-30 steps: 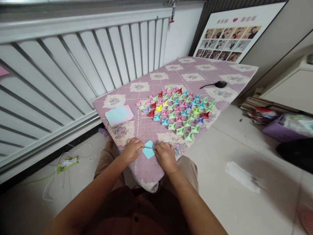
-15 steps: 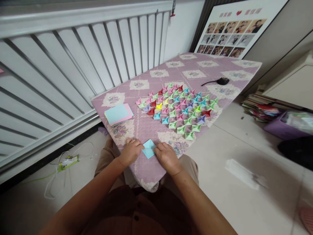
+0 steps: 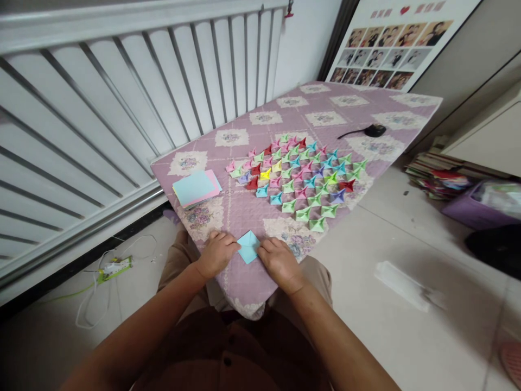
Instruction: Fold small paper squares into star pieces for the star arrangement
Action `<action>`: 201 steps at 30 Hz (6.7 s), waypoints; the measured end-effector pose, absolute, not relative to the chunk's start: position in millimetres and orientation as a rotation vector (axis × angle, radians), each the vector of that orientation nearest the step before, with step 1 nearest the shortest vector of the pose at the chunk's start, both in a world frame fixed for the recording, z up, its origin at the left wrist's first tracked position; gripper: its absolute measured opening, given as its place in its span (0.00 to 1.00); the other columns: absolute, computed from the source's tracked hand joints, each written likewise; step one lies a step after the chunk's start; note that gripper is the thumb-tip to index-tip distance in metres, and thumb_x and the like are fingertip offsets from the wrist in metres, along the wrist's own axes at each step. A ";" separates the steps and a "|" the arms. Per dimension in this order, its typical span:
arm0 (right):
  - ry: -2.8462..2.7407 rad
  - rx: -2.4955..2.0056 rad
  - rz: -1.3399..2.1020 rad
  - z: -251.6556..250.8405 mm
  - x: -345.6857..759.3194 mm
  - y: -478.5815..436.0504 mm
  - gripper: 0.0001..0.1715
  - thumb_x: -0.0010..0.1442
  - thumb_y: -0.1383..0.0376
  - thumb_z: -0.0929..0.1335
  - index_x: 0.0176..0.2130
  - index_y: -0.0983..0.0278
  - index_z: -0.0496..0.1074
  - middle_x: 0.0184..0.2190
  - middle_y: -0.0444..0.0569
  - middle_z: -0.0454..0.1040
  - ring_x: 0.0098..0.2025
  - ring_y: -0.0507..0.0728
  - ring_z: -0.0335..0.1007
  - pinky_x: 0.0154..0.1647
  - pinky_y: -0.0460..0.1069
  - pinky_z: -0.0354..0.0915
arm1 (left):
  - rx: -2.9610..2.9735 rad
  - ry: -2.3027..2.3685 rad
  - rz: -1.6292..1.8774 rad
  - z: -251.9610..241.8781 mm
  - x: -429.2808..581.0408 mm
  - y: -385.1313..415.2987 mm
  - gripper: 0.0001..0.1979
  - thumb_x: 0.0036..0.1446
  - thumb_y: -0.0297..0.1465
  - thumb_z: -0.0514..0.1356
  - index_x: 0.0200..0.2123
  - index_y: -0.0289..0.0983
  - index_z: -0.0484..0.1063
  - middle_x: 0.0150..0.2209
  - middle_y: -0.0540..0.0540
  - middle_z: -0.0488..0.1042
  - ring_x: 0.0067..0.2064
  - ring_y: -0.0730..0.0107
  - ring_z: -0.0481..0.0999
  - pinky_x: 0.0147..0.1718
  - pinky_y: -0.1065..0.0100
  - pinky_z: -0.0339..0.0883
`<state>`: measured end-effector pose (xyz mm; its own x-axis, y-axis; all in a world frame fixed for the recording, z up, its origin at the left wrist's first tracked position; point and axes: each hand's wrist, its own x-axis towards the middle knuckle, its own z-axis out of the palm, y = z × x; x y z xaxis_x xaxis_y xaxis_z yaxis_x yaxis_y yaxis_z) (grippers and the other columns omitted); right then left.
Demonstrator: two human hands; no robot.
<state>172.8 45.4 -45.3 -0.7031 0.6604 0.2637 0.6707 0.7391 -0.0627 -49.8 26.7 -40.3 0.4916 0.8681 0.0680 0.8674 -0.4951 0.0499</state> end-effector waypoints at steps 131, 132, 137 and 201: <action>-2.029 -1.608 0.350 -51.0 146.4 47.5 0.11 0.57 0.59 0.67 0.40 0.55 0.75 0.52 0.48 0.70 0.55 0.62 0.62 0.51 0.60 0.52 | 2.446 1.643 0.351 -34.4 -29.0 -9.7 0.21 0.58 0.36 0.57 0.55 0.56 0.65 0.53 0.46 0.62 0.54 0.57 0.59 0.50 0.53 0.53; -2.025 -1.600 0.361 -51.6 146.8 47.6 0.11 0.57 0.59 0.67 0.40 0.55 0.75 0.52 0.47 0.70 0.55 0.62 0.62 0.52 0.60 0.52 | 2.448 1.643 0.348 -34.4 -28.9 -9.7 0.21 0.58 0.36 0.57 0.55 0.56 0.65 0.53 0.46 0.62 0.54 0.57 0.59 0.50 0.53 0.53; -1.979 -1.555 0.404 -54.8 147.9 48.0 0.11 0.58 0.58 0.66 0.39 0.56 0.75 0.51 0.47 0.72 0.54 0.62 0.62 0.53 0.61 0.50 | 2.445 1.646 0.334 -33.8 -28.7 -9.9 0.21 0.57 0.36 0.58 0.55 0.55 0.65 0.53 0.46 0.61 0.54 0.56 0.59 0.50 0.54 0.53; -2.628 -1.049 0.078 -45.7 170.6 52.1 0.12 0.65 0.63 0.61 0.38 0.58 0.74 0.33 0.49 0.73 0.40 0.58 0.61 0.43 0.53 0.54 | 2.400 1.692 0.373 -32.9 -25.8 -10.2 0.19 0.56 0.34 0.58 0.52 0.43 0.67 0.51 0.45 0.66 0.53 0.59 0.62 0.51 0.57 0.54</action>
<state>170.6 52.1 -45.7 -0.6840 0.6799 0.2642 0.6630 0.7306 -0.1636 -25.8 -10.2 -32.9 0.3203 0.9420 0.0999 0.8966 -0.3355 0.2890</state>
